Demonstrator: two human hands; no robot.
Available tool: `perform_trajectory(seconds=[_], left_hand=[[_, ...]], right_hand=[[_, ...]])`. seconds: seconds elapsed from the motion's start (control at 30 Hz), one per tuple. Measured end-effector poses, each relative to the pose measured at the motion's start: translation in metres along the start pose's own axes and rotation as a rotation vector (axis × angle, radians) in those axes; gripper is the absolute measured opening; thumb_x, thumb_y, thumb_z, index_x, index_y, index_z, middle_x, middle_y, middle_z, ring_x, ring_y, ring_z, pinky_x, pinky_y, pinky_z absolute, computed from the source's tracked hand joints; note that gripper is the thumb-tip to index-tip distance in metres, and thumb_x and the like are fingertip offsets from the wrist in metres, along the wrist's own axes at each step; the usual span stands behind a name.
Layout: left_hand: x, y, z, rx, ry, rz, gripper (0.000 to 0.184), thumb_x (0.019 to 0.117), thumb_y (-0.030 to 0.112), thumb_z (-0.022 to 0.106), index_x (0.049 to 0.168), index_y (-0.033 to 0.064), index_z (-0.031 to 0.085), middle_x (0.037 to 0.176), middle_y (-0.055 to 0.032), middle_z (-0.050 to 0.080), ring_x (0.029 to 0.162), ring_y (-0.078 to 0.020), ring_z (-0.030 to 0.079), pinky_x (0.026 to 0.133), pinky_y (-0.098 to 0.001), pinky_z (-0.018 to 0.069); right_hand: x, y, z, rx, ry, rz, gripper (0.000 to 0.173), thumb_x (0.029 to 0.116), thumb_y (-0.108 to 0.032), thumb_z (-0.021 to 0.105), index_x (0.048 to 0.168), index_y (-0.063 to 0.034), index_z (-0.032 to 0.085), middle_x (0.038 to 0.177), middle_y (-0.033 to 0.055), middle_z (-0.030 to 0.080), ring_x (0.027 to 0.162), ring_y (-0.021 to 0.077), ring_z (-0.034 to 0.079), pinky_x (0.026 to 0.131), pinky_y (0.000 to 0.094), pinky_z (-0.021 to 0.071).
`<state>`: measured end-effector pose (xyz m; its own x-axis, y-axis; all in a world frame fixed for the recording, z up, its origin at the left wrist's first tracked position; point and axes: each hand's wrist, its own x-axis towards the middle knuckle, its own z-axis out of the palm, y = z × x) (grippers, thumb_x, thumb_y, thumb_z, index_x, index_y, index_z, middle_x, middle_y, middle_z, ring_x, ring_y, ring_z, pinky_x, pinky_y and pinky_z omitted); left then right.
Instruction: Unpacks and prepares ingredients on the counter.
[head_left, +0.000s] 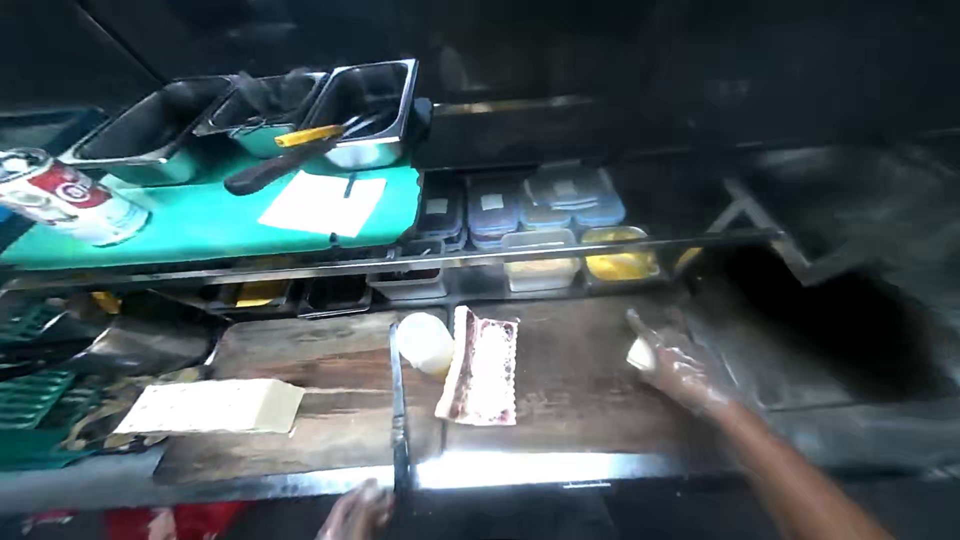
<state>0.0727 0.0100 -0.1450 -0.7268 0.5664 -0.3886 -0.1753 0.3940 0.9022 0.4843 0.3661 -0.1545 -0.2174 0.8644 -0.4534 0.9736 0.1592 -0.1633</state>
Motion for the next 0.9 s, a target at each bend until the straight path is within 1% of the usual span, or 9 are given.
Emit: perform_trajectory(seconds=[0.1, 0.17, 0.27, 0.33, 0.4, 0.53, 0.67, 0.77, 0.9], left_hand=[[0.024, 0.059, 0.068, 0.26, 0.063, 0.092, 0.024, 0.0981, 0.012, 0.065, 0.117, -0.0026, 0.069, 0.099, -0.0112, 0.072, 0.085, -0.0163, 0.069, 0.08, -0.0361, 0.0598], [0.046, 0.062, 0.081, 0.443, 0.12, 0.096, 0.026, 0.0946, 0.02, 0.072, 0.117, 0.007, 0.072, 0.105, -0.0071, 0.074, 0.095, -0.016, 0.07, 0.087, -0.0398, 0.0582], [0.072, 0.055, 0.079, 0.73, 0.155, 0.035, 0.044, 0.0899, 0.033, 0.076, 0.129, 0.0132, 0.069, 0.12, -0.0098, 0.072, 0.113, -0.0254, 0.067, 0.101, -0.0529, 0.0515], [0.081, 0.048, 0.078, 0.855, 0.121, -0.018, 0.058, 0.0858, 0.039, 0.077, 0.137, 0.0152, 0.064, 0.129, -0.0134, 0.067, 0.12, -0.0305, 0.063, 0.105, -0.0569, 0.048], [0.087, 0.041, 0.078, 0.93, 0.067, -0.062, 0.073, 0.0805, 0.049, 0.08, 0.143, 0.0163, 0.059, 0.131, -0.0176, 0.064, 0.12, -0.0355, 0.061, 0.104, -0.0606, 0.0466], [0.097, 0.032, 0.073, 1.024, -0.021, -0.063, 0.08, 0.0816, 0.05, 0.078, 0.15, 0.0183, 0.052, 0.131, -0.0178, 0.065, 0.117, -0.0373, 0.063, 0.101, -0.0618, 0.0484], [0.109, 0.02, 0.058, 0.901, -0.072, -0.023, 0.06, 0.0866, 0.033, 0.074, 0.14, 0.0099, 0.059, 0.121, -0.0176, 0.069, 0.113, -0.0351, 0.066, 0.098, -0.06, 0.0512], [0.106, 0.015, 0.044, 0.732, -0.071, 0.025, 0.053, 0.087, 0.025, 0.074, 0.135, 0.0058, 0.062, 0.114, -0.0168, 0.07, 0.105, -0.0313, 0.067, 0.094, -0.0553, 0.0533], [0.092, 0.01, 0.031, 0.557, -0.06, 0.062, 0.048, 0.0868, 0.017, 0.075, 0.132, 0.006, 0.064, 0.104, -0.0139, 0.07, 0.09, -0.0231, 0.067, 0.083, -0.0456, 0.0558]], right_hand=[[0.007, -0.011, -0.015, 0.231, -0.208, -0.062, 0.116, 0.0749, -0.032, 0.09, 0.163, -0.0436, 0.017, 0.133, 0.0227, 0.063, 0.117, 0.0427, 0.063, 0.096, 0.0654, 0.0514], [0.012, -0.014, -0.012, 0.578, -0.363, -0.159, 0.093, 0.0817, -0.024, 0.084, 0.159, -0.0339, 0.034, 0.128, 0.0165, 0.066, 0.109, 0.0312, 0.068, 0.093, 0.0534, 0.0568], [0.023, -0.029, 0.005, 1.085, -0.689, -0.23, 0.049, 0.0916, -0.027, 0.067, 0.139, -0.0155, 0.059, 0.122, 0.0074, 0.068, 0.106, 0.0187, 0.066, 0.093, 0.04, 0.0563], [0.031, -0.044, 0.011, 1.089, -0.788, -0.16, 0.038, 0.0953, -0.031, 0.064, 0.128, -0.0111, 0.065, 0.113, 0.0028, 0.069, 0.102, 0.0123, 0.066, 0.091, 0.0349, 0.0559], [0.034, -0.061, 0.004, 0.954, -0.735, -0.06, 0.033, 0.1013, -0.037, 0.059, 0.119, -0.0104, 0.068, 0.105, 0.003, 0.069, 0.092, 0.0114, 0.066, 0.082, 0.0333, 0.0566], [0.033, -0.071, -0.002, 0.888, -0.564, 0.225, 0.051, 0.1006, -0.055, 0.056, 0.132, -0.0153, 0.063, 0.108, 0.0128, 0.069, 0.086, 0.0249, 0.07, 0.07, 0.0443, 0.0601], [-0.005, -0.066, -0.007, 0.516, -0.112, 0.078, 0.044, 0.1053, -0.047, 0.047, 0.138, -0.0222, 0.064, 0.128, 0.0024, 0.069, 0.117, 0.0144, 0.066, 0.103, 0.0416, 0.0533], [-0.029, -0.091, 0.01, 0.35, 0.333, -0.127, 0.036, 0.1035, -0.026, 0.053, 0.136, -0.0228, 0.068, 0.127, 0.0034, 0.071, 0.12, 0.0176, 0.065, 0.109, 0.0409, 0.0499], [0.015, -0.162, -0.004, 0.254, 0.014, -0.32, 0.039, 0.1064, -0.026, 0.049, 0.143, -0.0251, 0.063, 0.132, 0.0072, 0.068, 0.125, 0.0234, 0.063, 0.111, 0.0445, 0.0468]])
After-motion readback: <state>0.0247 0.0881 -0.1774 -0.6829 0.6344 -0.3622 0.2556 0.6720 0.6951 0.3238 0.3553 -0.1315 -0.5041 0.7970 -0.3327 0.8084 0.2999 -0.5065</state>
